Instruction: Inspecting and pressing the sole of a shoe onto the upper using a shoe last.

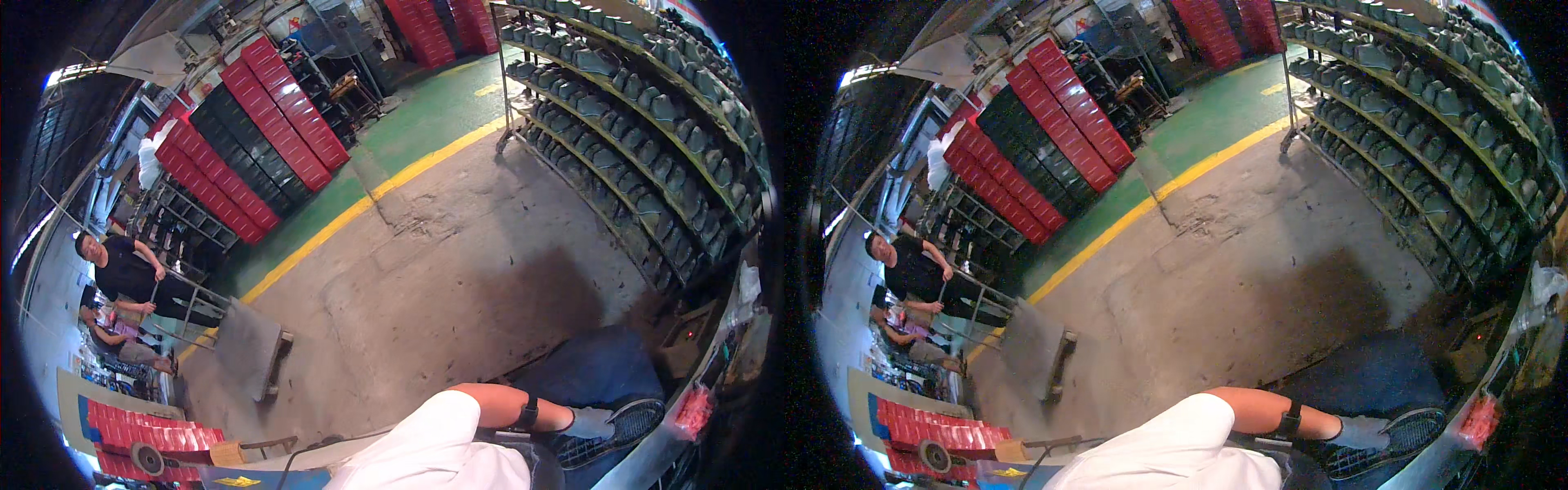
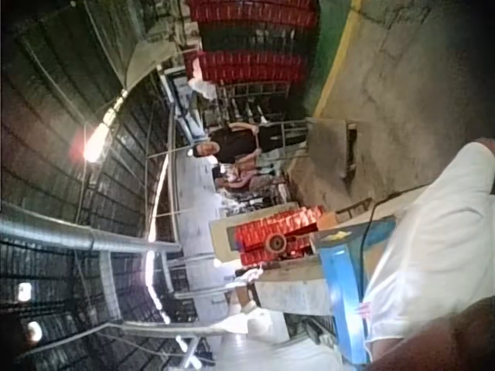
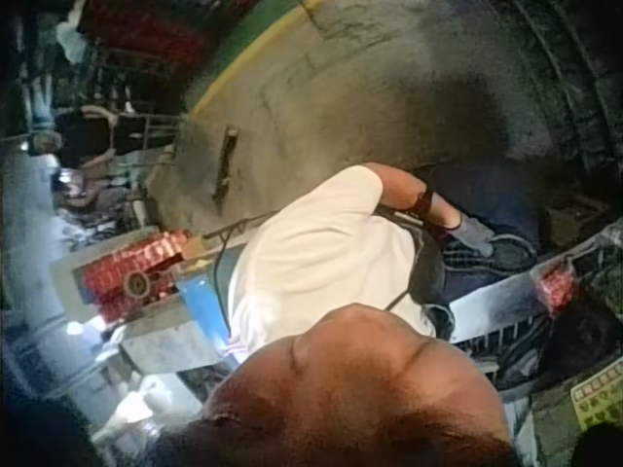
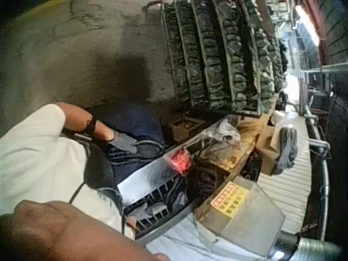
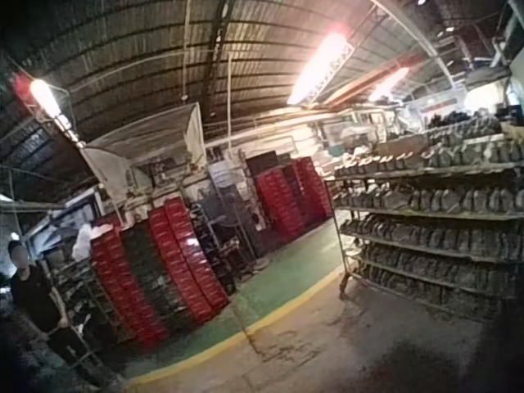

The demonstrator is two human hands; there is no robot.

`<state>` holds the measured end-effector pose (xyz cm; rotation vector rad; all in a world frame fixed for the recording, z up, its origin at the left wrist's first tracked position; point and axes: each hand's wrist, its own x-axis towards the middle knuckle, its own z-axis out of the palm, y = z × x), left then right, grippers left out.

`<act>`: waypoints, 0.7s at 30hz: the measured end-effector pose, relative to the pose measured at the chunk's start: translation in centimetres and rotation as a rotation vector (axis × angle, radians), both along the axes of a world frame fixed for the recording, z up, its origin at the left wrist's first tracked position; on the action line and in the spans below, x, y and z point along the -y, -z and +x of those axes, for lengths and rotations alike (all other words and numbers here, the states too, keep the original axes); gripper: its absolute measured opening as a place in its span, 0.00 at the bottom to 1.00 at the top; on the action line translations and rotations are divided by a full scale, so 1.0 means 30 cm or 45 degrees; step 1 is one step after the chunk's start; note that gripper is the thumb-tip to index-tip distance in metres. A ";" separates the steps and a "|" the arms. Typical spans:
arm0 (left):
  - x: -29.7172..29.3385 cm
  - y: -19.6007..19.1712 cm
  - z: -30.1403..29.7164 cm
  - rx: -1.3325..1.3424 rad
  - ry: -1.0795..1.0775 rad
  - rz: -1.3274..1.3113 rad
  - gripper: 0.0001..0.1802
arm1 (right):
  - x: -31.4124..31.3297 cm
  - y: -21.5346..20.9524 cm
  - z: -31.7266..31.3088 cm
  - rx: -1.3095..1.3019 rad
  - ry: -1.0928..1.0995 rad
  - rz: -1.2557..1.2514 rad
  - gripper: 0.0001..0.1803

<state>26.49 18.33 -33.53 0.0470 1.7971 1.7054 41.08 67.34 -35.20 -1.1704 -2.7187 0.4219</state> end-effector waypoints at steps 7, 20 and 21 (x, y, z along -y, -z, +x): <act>0.034 -0.084 0.010 -0.052 -0.021 -0.131 0.23 | -0.055 0.162 -0.186 0.003 -0.155 -0.069 0.62; 0.222 0.086 0.046 0.011 -0.534 -0.080 0.28 | 0.346 0.388 -0.899 0.004 -0.793 -0.229 0.60; 0.237 0.099 0.052 0.010 -0.589 -0.020 0.28 | 0.376 0.389 -0.933 0.001 -0.829 -0.233 0.60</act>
